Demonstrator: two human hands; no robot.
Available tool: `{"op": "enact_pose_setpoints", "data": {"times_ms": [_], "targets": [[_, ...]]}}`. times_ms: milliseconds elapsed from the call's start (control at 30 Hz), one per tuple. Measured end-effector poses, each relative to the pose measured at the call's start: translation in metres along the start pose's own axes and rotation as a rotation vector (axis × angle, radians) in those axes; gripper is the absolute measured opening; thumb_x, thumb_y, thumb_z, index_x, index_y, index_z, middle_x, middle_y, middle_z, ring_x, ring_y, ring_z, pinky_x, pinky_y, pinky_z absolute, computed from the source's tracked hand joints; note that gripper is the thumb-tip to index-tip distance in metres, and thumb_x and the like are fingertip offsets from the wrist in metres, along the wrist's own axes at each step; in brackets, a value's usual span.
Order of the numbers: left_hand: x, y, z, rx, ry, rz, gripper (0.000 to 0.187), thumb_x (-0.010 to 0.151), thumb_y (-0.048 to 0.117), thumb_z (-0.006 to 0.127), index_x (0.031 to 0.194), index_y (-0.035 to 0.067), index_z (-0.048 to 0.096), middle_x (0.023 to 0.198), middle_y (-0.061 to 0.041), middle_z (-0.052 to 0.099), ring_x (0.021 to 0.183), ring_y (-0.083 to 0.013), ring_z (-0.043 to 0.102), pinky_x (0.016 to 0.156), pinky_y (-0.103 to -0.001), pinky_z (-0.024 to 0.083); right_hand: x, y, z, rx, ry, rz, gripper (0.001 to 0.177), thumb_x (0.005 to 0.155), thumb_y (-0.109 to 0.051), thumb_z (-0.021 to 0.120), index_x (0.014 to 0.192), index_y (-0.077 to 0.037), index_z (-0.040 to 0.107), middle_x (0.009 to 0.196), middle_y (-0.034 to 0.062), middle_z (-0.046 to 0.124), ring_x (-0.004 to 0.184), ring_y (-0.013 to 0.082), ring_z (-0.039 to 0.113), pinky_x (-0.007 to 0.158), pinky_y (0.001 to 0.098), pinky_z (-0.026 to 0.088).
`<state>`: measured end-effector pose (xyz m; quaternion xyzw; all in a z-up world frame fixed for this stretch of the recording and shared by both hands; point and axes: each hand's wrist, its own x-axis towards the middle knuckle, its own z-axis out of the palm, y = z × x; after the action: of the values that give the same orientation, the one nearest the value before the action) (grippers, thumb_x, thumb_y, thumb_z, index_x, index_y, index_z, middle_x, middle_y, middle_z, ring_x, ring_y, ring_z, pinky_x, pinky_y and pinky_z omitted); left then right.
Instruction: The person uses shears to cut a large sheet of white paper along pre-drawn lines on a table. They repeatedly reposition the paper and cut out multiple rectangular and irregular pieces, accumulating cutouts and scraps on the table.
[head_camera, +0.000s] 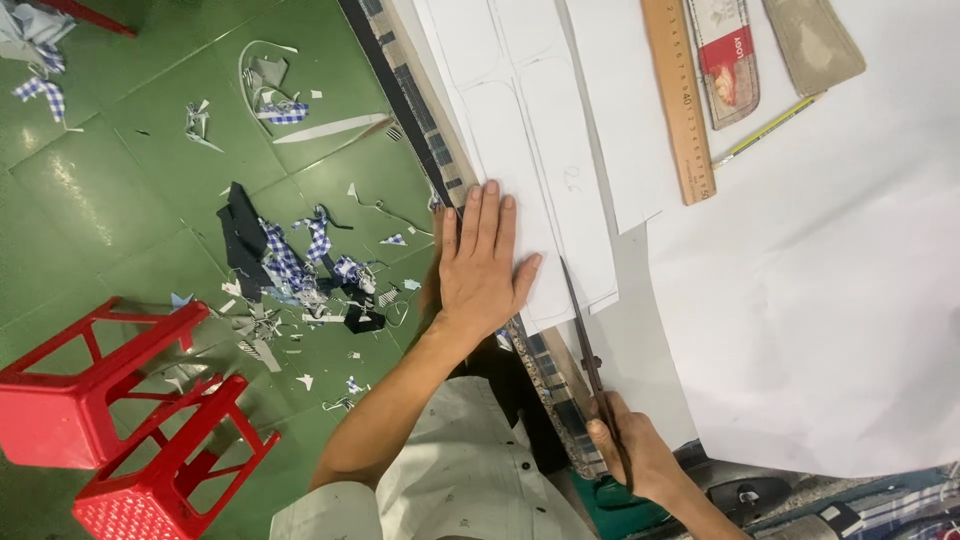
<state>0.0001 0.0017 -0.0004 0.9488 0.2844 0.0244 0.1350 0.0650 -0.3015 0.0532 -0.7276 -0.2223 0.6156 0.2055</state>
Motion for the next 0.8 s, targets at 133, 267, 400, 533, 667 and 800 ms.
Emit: {"op": "enact_pose_setpoints", "data": {"times_ms": [133, 267, 400, 533, 667, 800], "targets": [[-0.001, 0.0, 0.002, -0.009, -0.001, -0.007, 0.074, 0.109, 0.055, 0.034, 0.161, 0.002, 0.034, 0.168, -0.018, 0.022, 0.158, -0.0347, 0.021, 0.13, -0.055, 0.016, -0.009, -0.001, -0.014, 0.046, -0.054, 0.011, 0.065, 0.09, -0.067, 0.037, 0.109, -0.009, 0.059, 0.057, -0.0013, 0.046, 0.047, 0.0129, 0.039, 0.042, 0.0302, 0.032], [-0.002, -0.001, 0.001, -0.03, -0.002, -0.004, 0.074, 0.108, 0.054, 0.033, 0.16, 0.002, 0.036, 0.168, -0.02, 0.024, 0.157, -0.0348, 0.022, 0.129, -0.055, 0.015, 0.0, -0.019, -0.03, 0.039, -0.199, 0.106, 0.079, 0.085, -0.071, 0.035, 0.133, -0.011, 0.051, 0.055, -0.003, 0.044, 0.043, 0.0105, 0.038, 0.041, 0.0279, 0.038], [-0.001, -0.005, -0.006, -0.048, -0.001, 0.032, 0.072, 0.109, 0.053, 0.036, 0.16, 0.001, 0.035, 0.168, -0.019, 0.024, 0.157, -0.0344, 0.021, 0.129, -0.055, 0.016, 0.02, -0.07, -0.037, 0.075, -0.142, 0.157, 0.082, 0.077, -0.076, 0.037, 0.126, -0.013, 0.053, 0.055, -0.0024, 0.046, 0.045, 0.0121, 0.044, 0.043, 0.0275, 0.041], [0.006, -0.014, -0.018, -0.101, -0.023, 0.021, 0.071, 0.109, 0.05, 0.036, 0.159, -0.001, 0.034, 0.167, -0.023, 0.024, 0.157, -0.0374, 0.02, 0.129, -0.056, 0.014, 0.01, -0.03, -0.018, 0.046, -0.102, 0.061, 0.071, 0.087, -0.071, 0.036, 0.123, -0.011, 0.054, 0.057, -0.0038, 0.039, 0.047, 0.0118, 0.036, 0.043, 0.0302, 0.031], [0.018, -0.021, -0.019, -0.029, -0.003, 0.048, 0.069, 0.11, 0.051, 0.037, 0.16, 0.003, 0.036, 0.168, -0.018, 0.027, 0.157, -0.034, 0.024, 0.128, -0.056, 0.016, -0.008, -0.009, -0.002, 0.075, -0.083, 0.013, 0.069, 0.092, -0.066, 0.038, 0.121, -0.006, 0.057, 0.063, 0.0009, 0.046, 0.051, 0.0135, 0.041, 0.048, 0.0308, 0.036], [0.021, -0.024, -0.012, 0.025, 0.032, 0.081, 0.067, 0.11, 0.052, 0.035, 0.16, 0.007, 0.04, 0.167, -0.015, 0.029, 0.156, -0.0316, 0.024, 0.128, -0.053, 0.017, -0.008, -0.004, -0.003, 0.069, -0.113, -0.005, 0.074, 0.089, -0.07, 0.037, 0.122, -0.007, 0.056, 0.06, 0.0014, 0.048, 0.047, 0.0132, 0.042, 0.045, 0.0304, 0.039]]}}
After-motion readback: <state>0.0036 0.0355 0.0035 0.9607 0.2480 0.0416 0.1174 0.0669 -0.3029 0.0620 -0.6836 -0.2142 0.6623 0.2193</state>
